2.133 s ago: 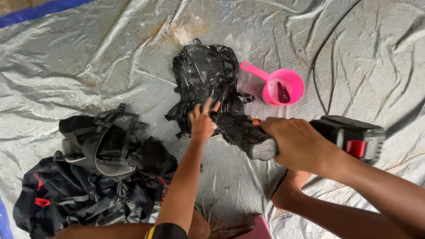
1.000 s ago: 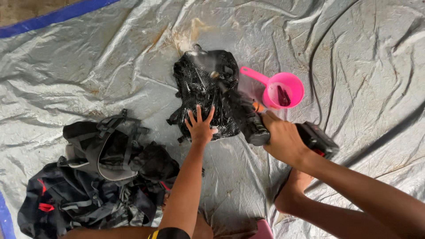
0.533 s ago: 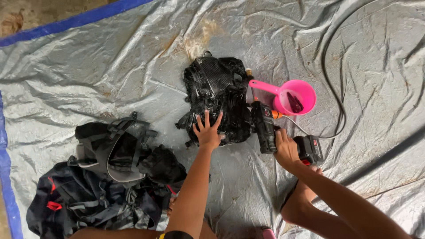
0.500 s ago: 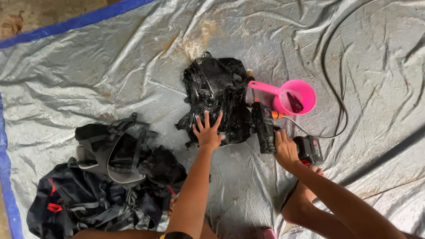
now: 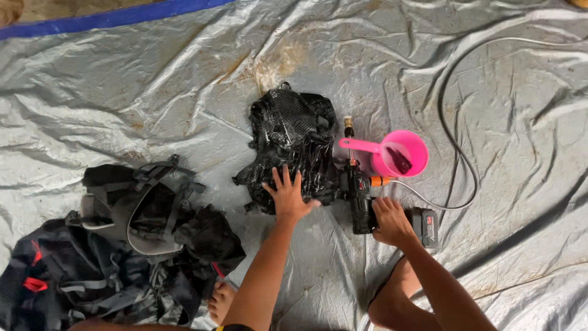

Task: The person scrubs a black backpack with soap using their hands and a power drill with a brush attachment. They rinse the backpack with water from a pink scoop and continue scrubbing different sections of the bag.

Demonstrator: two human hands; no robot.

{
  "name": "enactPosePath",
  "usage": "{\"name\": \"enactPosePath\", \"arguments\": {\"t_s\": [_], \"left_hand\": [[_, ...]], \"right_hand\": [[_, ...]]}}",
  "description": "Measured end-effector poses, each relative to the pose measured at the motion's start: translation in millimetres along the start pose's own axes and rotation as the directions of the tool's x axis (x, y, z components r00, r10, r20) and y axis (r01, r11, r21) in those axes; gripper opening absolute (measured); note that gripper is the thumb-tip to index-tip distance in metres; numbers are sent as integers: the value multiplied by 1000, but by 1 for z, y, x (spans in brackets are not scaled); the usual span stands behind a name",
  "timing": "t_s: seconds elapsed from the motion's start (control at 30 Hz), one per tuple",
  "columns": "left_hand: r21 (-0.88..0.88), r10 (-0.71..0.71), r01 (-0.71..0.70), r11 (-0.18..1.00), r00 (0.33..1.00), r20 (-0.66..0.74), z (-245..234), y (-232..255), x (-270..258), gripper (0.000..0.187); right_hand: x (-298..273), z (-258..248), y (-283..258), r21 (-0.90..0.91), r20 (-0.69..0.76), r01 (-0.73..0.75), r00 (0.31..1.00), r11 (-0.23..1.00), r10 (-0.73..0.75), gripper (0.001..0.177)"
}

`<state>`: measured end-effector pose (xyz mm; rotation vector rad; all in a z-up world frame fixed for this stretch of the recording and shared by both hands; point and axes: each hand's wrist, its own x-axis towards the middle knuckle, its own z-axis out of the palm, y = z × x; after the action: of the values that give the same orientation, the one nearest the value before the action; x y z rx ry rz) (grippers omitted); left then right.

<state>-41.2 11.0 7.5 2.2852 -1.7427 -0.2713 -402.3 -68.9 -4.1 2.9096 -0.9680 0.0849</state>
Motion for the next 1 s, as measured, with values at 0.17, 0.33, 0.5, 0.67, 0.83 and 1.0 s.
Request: {"name": "enactPosePath", "arguments": {"t_s": [0.17, 0.33, 0.5, 0.67, 0.83, 1.0], "left_hand": [[111, 37, -23, 994, 991, -126, 45, -12, 18, 58], [-200, -270, 246, 949, 957, -108, 75, -33, 38, 24], [-551, -368, 101, 828, 839, -400, 20, -22, 25, 32], [-904, -331, -149, 401, 896, -294, -35, -3, 7, 29], [-921, -425, 204, -332, 839, 339, 19, -53, -16, 81], [-632, -448, 739, 231, 658, 605, 2, -143, -42, 75]], "right_hand": [[33, -7, 3, 118, -237, 40, 972, 992, -12, 29], [102, -3, -68, 671, -278, -105, 882, 734, 381, 7], [174, -79, -132, 490, 825, -437, 511, -754, 240, 107], [214, -58, -144, 441, 829, -397, 523, -805, 196, 109], [198, 49, -142, 655, 660, -264, 656, -707, 366, 91], [176, 162, -135, 976, -165, 218, 812, -28, 560, 71]]}}
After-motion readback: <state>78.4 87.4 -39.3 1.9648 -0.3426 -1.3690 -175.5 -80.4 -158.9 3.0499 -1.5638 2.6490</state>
